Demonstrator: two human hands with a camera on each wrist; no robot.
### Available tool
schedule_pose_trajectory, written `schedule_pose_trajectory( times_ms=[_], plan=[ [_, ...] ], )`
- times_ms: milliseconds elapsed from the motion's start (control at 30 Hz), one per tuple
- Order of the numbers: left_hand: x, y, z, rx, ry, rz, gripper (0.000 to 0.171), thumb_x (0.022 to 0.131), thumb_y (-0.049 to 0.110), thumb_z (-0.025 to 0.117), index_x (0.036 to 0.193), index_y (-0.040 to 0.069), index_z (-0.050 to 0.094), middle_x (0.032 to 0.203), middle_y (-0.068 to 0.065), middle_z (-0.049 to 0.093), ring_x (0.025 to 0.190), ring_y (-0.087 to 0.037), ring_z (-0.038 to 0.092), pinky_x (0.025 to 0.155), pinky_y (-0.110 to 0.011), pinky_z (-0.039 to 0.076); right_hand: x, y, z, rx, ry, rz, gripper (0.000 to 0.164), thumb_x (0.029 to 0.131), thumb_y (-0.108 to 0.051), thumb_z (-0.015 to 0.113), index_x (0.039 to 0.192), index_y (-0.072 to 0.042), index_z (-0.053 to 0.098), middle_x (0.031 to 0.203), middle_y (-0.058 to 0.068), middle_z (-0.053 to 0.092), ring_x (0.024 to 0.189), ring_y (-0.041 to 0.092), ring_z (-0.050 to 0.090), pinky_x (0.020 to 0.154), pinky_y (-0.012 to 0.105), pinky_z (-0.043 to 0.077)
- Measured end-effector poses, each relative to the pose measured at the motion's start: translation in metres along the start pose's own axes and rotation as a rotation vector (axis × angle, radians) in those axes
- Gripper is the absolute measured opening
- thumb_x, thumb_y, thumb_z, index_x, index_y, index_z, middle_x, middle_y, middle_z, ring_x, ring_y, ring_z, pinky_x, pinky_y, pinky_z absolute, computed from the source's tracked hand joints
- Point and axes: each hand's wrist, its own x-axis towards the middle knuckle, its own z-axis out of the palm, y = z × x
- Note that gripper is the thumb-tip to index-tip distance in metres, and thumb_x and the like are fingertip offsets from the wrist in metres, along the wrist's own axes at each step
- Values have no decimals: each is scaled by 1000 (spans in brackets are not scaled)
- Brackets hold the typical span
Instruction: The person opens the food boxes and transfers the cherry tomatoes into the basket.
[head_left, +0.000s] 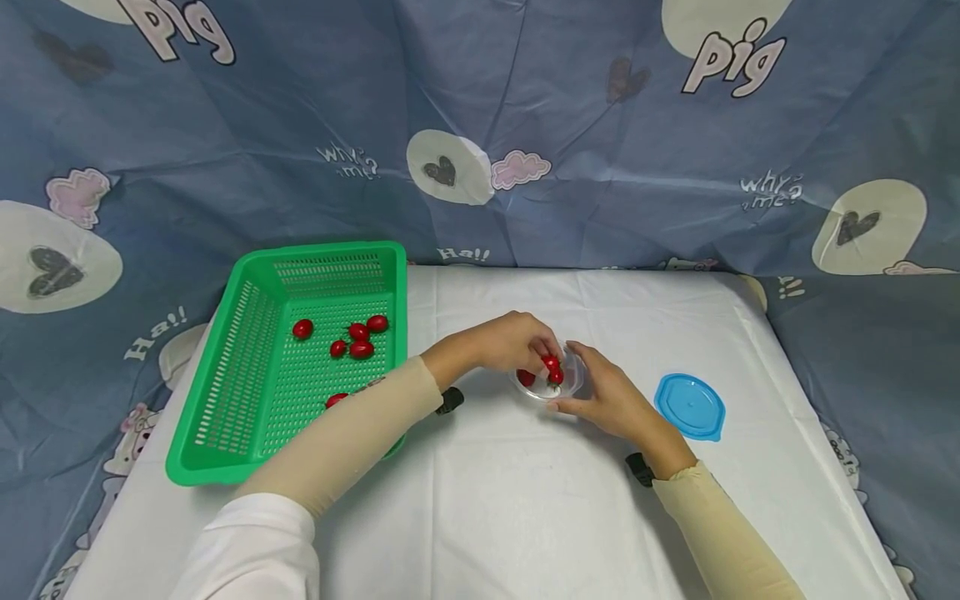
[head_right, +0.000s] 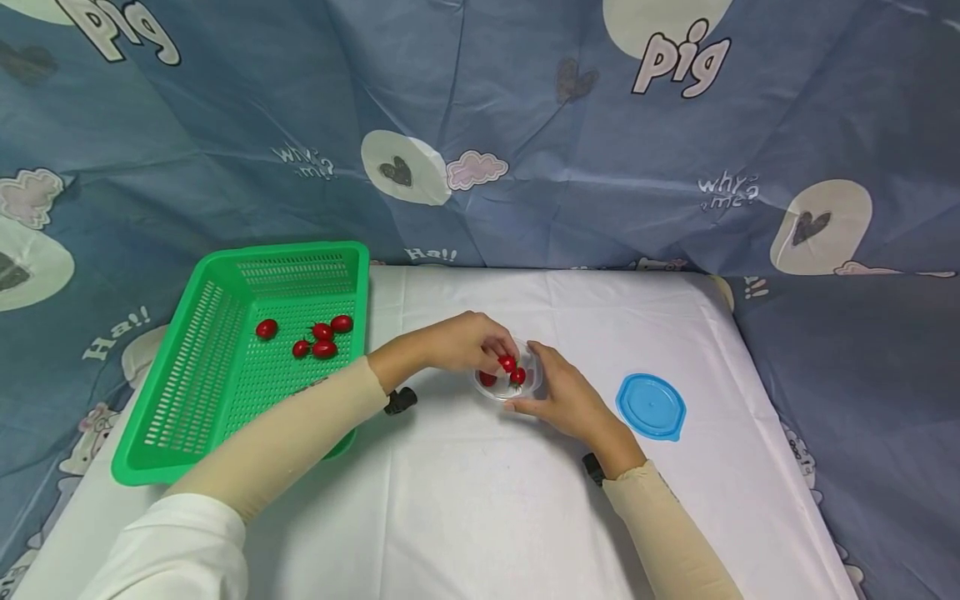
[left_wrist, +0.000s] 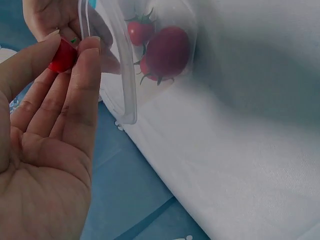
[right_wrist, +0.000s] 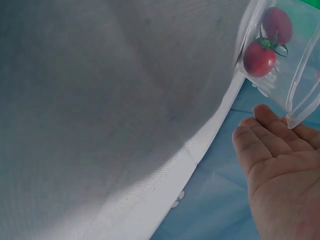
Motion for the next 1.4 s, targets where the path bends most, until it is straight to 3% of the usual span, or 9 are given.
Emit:
schedule_pose_trajectory(
  times_ms=[333, 600, 900, 1167, 1400],
  plan=[
    [-7, 0, -8, -22, 80, -10, 23, 83, 7, 73, 105, 14, 72, 93, 6, 70, 91, -6, 65, 75, -22, 54, 1, 0, 0, -2, 1, -5, 103, 72, -60, 76, 149, -9, 31, 149, 8, 39, 137, 27, 35, 107, 50, 34],
    [-22, -1, -19, -70, 150, 39, 21, 83, 5, 72, 102, 14, 71, 95, 5, 70, 87, -9, 67, 75, -24, 54, 2, 0, 1, -8, -5, 1, 104, 71, -62, 76, 149, -10, 31, 148, 6, 39, 138, 26, 35, 108, 49, 33],
    [-60, -7, -41, -139, 285, -20, 23, 83, 18, 78, 104, 22, 69, 103, 4, 65, 90, -9, 67, 77, -28, 55, 2, -3, -1, -3, -15, 31, 102, 72, -56, 79, 149, -11, 31, 148, 6, 41, 138, 27, 34, 109, 50, 32],
    [-102, -21, -62, -232, 425, -38, 22, 85, 15, 75, 105, 17, 66, 108, 1, 65, 93, -13, 68, 78, -36, 54, 1, -3, -1, -8, -12, 17, 104, 71, -61, 77, 149, -10, 31, 148, 7, 40, 138, 28, 34, 109, 50, 32],
    [-145, -41, -77, -236, 531, -142, 29, 86, 23, 75, 112, 17, 64, 113, 1, 65, 100, -14, 65, 79, -42, 54, 1, -3, 1, -24, -12, 26, 105, 70, -62, 76, 150, -11, 30, 149, 7, 39, 138, 28, 34, 108, 50, 33]
  ],
)
